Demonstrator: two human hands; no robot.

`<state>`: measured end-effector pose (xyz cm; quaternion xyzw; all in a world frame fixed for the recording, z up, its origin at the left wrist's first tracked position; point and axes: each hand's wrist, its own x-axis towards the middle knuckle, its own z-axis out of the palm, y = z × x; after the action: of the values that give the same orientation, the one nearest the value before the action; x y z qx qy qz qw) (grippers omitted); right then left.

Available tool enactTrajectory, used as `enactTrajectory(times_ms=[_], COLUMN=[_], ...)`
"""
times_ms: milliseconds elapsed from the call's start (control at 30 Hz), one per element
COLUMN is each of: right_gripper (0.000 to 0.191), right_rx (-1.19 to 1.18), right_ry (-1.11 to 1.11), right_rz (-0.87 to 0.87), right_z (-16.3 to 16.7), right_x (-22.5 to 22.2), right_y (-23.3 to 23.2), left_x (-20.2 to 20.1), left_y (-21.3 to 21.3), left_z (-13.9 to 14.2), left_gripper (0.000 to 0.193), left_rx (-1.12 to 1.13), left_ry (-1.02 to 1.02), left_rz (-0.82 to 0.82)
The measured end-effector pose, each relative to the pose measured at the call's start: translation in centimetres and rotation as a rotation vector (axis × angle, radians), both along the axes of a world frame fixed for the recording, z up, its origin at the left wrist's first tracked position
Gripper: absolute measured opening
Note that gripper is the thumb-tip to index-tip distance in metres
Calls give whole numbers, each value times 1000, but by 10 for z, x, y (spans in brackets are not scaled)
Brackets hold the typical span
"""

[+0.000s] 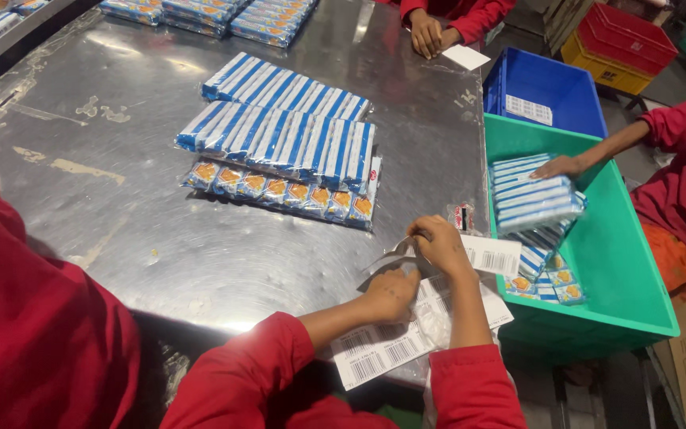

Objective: The person peels barcode labels from a sheet and applies them to stacks of packaged goods on a metal table. They then place the labeled stacks into a green bin.

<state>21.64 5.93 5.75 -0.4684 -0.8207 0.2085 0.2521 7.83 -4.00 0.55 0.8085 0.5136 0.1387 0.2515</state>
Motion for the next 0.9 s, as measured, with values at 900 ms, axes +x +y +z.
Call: enactTrajectory(times_ms=[900], right_gripper=[22], right_rx=[-25], right_ry=[239], right_rz=[-9], right_z=[20], right_x=[13], right_y=[69], left_x=[36], left_y=[-35], left_z=[38], left_gripper=[35], left_rx=[465], left_ry=[-23], left_rz=[-42])
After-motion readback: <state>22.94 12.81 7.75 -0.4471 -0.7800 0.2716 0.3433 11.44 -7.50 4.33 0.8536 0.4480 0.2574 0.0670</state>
